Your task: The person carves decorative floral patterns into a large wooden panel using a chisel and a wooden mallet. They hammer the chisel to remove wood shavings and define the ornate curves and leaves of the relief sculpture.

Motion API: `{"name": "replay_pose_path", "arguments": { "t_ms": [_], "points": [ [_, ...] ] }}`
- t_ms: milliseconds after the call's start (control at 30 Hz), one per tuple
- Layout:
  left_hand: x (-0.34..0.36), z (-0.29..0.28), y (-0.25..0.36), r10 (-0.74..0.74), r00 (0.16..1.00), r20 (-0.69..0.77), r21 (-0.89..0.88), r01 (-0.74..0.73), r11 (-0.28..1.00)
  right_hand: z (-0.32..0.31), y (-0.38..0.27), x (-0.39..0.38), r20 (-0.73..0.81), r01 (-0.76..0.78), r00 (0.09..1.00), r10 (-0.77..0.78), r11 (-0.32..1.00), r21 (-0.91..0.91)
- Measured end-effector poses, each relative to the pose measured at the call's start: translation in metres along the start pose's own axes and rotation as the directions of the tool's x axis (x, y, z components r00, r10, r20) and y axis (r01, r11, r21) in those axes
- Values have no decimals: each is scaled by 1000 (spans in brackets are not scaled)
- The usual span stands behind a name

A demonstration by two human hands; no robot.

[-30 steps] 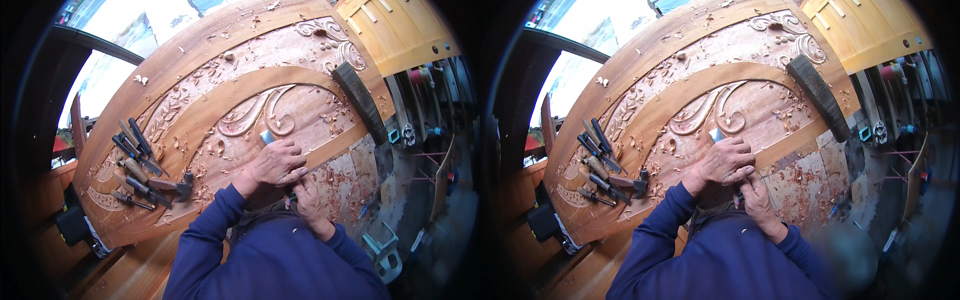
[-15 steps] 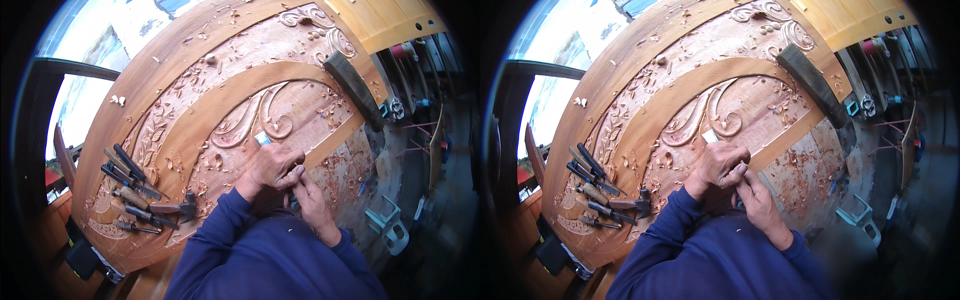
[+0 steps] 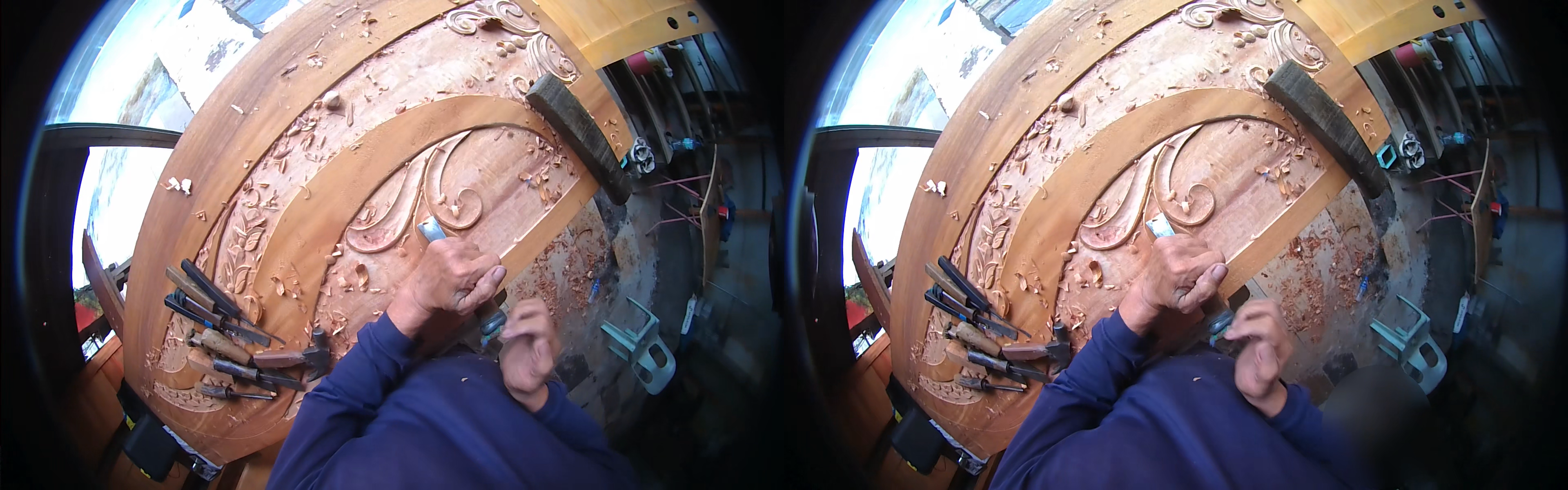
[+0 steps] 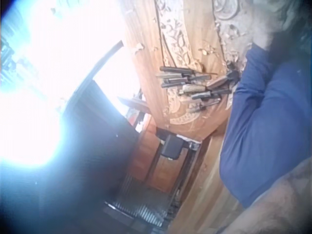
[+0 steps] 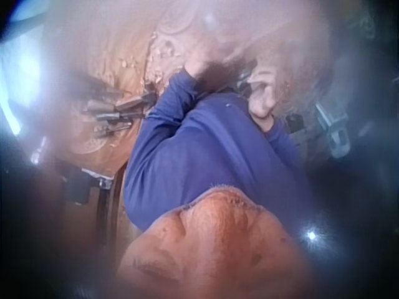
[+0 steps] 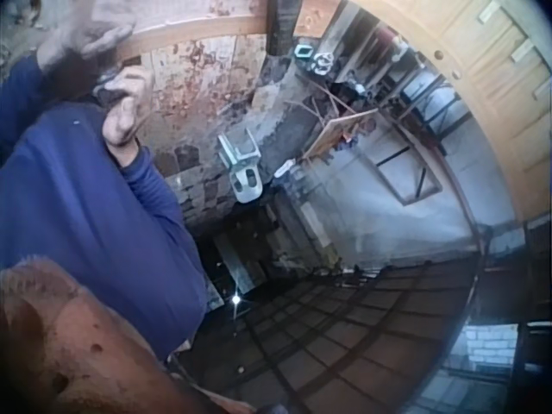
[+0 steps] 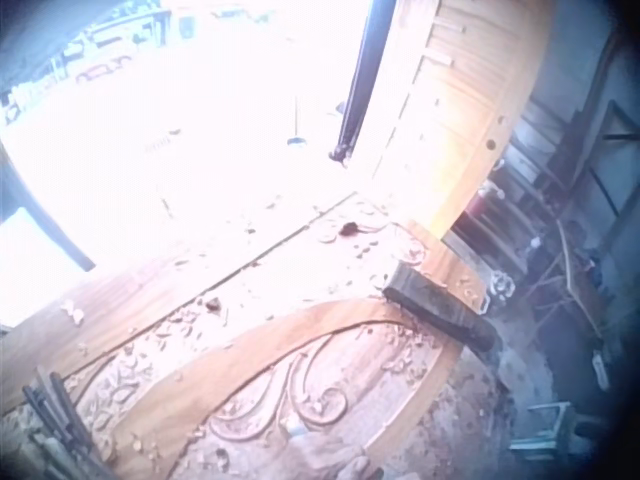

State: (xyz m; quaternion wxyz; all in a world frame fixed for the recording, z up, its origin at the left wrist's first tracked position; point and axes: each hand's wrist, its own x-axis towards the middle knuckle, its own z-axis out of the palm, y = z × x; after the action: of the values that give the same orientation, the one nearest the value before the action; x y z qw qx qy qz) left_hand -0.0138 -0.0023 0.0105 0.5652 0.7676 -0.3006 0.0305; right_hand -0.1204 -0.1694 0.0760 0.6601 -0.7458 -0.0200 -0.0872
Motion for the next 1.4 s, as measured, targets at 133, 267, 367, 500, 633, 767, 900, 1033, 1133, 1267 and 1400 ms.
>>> {"name": "replay_pose_path", "arguments": {
  "t_ms": [133, 267, 367, 500, 633, 767, 900, 1033, 1133, 1267, 1400],
  "points": [
    [1, -2, 0, 43, 999, -17, -9, -43, 999, 34, 5, 20, -109, -169, 977, 184, 977, 133],
    [-2, -3, -5, 67, 998, 14, 0, -67, 998, 16, 1, -3, -132, -65, 988, 77, 993, 93],
    [0, -5, -10, 79, 995, 61, 14, -80, 997, 25, 14, 2, -108, -195, 973, 204, 977, 88],
    [-3, -8, -4, 161, 977, 137, 95, -175, 980, 37, 22, 2, -143, -242, 954, 262, 960, 144],
    [-10, 2, 8, 181, 975, 130, 106, -196, 975, 19, 12, -18, -172, -170, 972, 157, 984, -59],
    [-7, -3, 0, 98, 987, 125, 62, -106, 992, 8, 0, -16, -126, -107, 987, 95, 990, -93],
    [1, -11, -3, 46, 994, 94, -38, -43, 998, 9, -13, -4, -103, -23, 995, 12, 995, -101],
    [4, -18, -5, 34, 996, 85, -76, -28, 997, 26, -10, 8, -45, -38, 998, 35, 997, -68],
    [6, -21, -9, 14, 994, 110, -74, -6, 997, 51, -1, 25, -120, -131, 985, 123, 989, -68],
    [2, -19, -5, 23, 992, 125, -5, -22, 1000, 32, 2, -7, -96, -112, 989, 110, 994, -8],
    [7, -25, -13, 2, 983, 182, 50, -11, 999, 54, 16, 28, -167, -233, 956, 241, 970, 65]
  ]
}}
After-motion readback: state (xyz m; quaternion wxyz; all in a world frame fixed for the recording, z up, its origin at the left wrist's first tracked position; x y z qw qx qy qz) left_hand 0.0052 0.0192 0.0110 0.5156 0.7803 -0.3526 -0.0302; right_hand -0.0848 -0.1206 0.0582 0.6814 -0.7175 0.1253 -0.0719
